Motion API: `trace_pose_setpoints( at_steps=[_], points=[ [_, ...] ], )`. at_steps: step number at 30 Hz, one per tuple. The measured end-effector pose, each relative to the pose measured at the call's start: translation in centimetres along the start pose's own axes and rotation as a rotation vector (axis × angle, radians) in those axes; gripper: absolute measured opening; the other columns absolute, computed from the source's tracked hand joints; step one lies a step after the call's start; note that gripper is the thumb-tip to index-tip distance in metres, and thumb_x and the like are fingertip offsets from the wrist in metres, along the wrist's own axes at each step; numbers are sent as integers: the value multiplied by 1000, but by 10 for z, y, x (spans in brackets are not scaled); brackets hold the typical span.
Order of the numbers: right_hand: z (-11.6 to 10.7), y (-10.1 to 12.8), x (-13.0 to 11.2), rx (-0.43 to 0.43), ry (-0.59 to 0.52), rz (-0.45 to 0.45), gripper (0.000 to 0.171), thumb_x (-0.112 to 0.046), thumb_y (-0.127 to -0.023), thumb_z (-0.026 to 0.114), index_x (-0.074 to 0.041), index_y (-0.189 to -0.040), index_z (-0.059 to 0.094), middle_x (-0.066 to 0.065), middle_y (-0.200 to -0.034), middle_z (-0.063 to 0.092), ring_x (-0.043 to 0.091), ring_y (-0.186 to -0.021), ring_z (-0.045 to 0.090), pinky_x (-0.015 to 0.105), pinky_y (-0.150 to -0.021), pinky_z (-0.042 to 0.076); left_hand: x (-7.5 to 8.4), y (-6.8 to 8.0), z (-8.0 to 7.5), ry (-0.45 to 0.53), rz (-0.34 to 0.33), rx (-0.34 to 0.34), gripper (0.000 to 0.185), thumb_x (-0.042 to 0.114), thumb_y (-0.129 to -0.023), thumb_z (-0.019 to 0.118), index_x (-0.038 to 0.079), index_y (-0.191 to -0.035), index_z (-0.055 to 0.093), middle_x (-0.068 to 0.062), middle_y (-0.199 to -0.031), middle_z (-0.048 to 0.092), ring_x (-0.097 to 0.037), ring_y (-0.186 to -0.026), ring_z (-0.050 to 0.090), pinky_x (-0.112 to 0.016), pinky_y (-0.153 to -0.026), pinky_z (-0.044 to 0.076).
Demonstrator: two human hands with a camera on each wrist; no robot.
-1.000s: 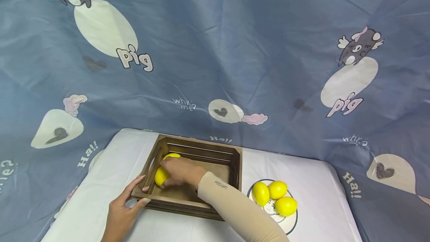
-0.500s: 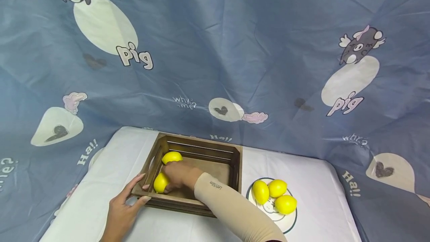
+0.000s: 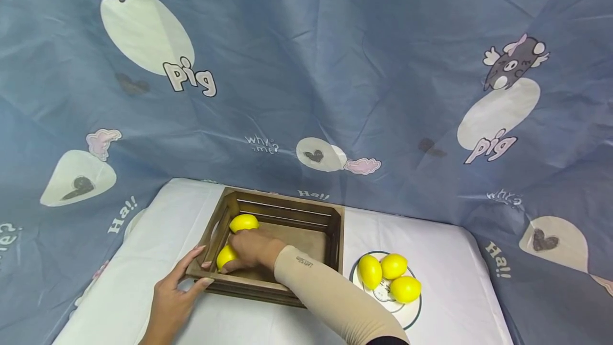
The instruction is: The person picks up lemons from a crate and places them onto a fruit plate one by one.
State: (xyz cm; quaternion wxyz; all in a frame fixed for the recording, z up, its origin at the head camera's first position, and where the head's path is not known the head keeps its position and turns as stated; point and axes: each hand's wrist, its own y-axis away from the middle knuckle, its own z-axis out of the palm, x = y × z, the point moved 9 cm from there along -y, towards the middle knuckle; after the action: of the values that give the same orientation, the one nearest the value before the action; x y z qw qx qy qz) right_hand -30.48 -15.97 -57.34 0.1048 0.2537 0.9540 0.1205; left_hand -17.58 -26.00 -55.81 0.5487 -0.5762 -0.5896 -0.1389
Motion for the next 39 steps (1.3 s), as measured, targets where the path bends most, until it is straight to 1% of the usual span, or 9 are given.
trace_pose_setpoints(
  at_steps=[4, 8, 14, 19, 22, 24, 27, 33, 39],
  points=[
    [1, -1, 0, 11, 24, 16, 54, -66, -90, 73, -17, -114, 69, -12, -82, 58, 6, -71, 56, 25, -64, 51, 0, 0, -1, 3, 1, 7, 80, 2, -74, 94, 20, -146, 63, -6, -144, 63, 3, -133, 51, -9, -105, 40],
    [3, -1, 2, -1, 48, 32, 54, -67, -90, 73, -18, -114, 69, -12, -83, 58, 6, -71, 57, 28, -63, 52, -1, 0, 0, -3, -14, 2, 80, 3, -75, 94, 21, -146, 63, -6, -145, 63, 4, -132, 51, -9, -105, 40],
    [5, -1, 2, -20, 67, 39, 49, -60, -91, 75, -18, -115, 68, -11, -84, 58, 7, -71, 56, 28, -62, 51, -1, 0, -1, -1, -10, 12, 80, 2, -74, 94, 21, -146, 63, -7, -145, 63, 4, -132, 51, -9, -105, 40],
    [7, 0, 2, -45, 96, 55, 50, -51, -88, 79, -18, -124, 65, -9, -96, 61, 7, -77, 56, 26, -63, 51, -2, 1, -1, 12, 1, 18, 80, 2, -73, 94, 20, -146, 63, -6, -144, 64, 4, -131, 52, -8, -104, 40],
    [8, 0, 2, -58, 104, 60, 55, -49, -88, 80, -17, -129, 63, -7, -102, 61, 8, -80, 56, 25, -65, 52, -1, 1, 0, 14, 9, 14, 81, 3, -73, 94, 20, -146, 63, -5, -144, 64, 3, -130, 53, -8, -103, 41],
    [8, 1, 1, -60, 101, 57, 54, -48, -89, 80, -16, -129, 63, -7, -103, 61, 8, -81, 56, 24, -66, 52, -1, 0, 0, 17, 12, 11, 81, 2, -74, 94, 20, -147, 62, -4, -144, 64, 3, -130, 53, -8, -103, 42],
    [8, 1, 0, -57, 97, 44, 53, -50, -90, 79, -16, -127, 63, -6, -103, 62, 7, -81, 57, 24, -67, 52, -1, 1, 0, 12, 9, 6, 81, 2, -74, 94, 20, -147, 62, -4, -144, 64, 3, -130, 53, -9, -103, 42],
    [8, 1, -1, -43, 91, 14, 56, -59, -91, 76, -17, -126, 65, -5, -103, 65, 5, -80, 59, 24, -70, 55, -2, 1, 0, -13, -19, -2, 80, 4, -76, 93, 23, -147, 62, -3, -145, 63, 4, -130, 51, -8, -103, 41],
    [6, 0, -1, -23, 96, 9, 52, -59, -91, 75, -21, -125, 66, -8, -99, 63, 5, -78, 57, 24, -68, 53, -2, 0, 0, -16, -32, -3, 79, 5, -77, 93, 24, -147, 62, -2, -144, 64, 4, -131, 51, -8, -103, 41]
  ],
)
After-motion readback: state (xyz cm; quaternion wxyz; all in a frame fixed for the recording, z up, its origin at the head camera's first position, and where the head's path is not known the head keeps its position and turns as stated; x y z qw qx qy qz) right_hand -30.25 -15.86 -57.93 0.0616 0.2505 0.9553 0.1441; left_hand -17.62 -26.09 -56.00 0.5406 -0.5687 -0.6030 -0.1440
